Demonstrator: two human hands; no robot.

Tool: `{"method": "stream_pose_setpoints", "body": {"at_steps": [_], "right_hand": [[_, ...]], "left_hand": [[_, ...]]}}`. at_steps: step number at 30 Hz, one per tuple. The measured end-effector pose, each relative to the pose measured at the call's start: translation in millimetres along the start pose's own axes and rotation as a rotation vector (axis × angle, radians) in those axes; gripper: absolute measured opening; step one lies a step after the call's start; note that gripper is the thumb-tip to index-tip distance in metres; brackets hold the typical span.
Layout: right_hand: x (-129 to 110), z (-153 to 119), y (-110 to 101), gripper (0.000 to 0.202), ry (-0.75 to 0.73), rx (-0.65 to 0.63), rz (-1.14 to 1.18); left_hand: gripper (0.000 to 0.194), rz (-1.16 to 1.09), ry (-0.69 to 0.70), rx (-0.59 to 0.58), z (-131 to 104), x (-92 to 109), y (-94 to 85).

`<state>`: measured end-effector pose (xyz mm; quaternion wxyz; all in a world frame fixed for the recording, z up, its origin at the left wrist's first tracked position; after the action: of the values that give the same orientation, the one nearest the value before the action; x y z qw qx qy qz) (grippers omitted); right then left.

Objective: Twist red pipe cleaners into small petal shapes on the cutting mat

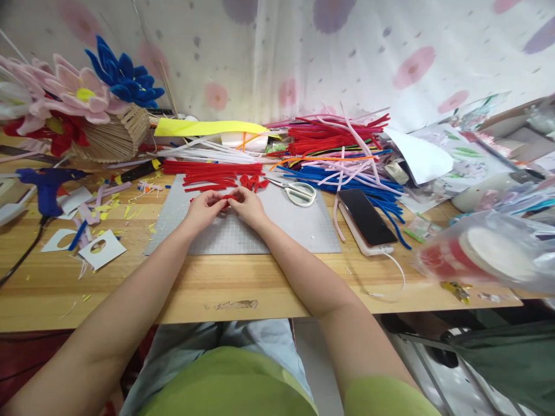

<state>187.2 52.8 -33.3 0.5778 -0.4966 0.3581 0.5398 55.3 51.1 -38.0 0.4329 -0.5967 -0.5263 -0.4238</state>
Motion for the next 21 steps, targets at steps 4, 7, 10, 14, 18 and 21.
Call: {"method": "stream_pose_setpoints", "body": {"at_steps": [4,7,10,14,18,21], "right_hand": [[-8.7,-1.9,-1.5,0.011,-0.141,0.027,-0.100],[-10.8,-2.3,1.5,0.012,-0.158,0.000,-0.113],[-9.4,-1.9,4.8,0.016,-0.172,-0.020,-0.124],[-8.1,-2.0,6.6,0.019,-0.160,-0.013,-0.107],[-9.3,-2.8,4.7,0.017,-0.145,0.021,-0.103],[-7.5,-2.3,0.5,0.020,-0.165,0.090,-0.095]], "left_hand": [[0.011,0.190,0.099,0.092,-5.0,5.9,-2.6],[0.011,0.287,0.171,0.195,-13.9,13.8,-4.7],[0.012,0.350,0.200,0.228,-19.1,18.1,-4.1],[0.015,0.398,0.237,0.284,-22.7,20.6,-3.1],[0.016,0.406,0.254,0.278,-20.8,19.6,-3.6],[0.017,0.376,0.216,0.173,-12.7,14.9,-5.4]]}}
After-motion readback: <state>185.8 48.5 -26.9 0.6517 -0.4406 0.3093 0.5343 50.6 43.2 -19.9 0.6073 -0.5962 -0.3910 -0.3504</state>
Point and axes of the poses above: each hand's wrist, its own z-axis towards the middle knuckle, its own y-axis out of the palm, x = y × z, the point moved 3 cm from there along z, towards the middle knuckle, and after that the axes turned 9 degrees about -y, right-handed, at the moved point
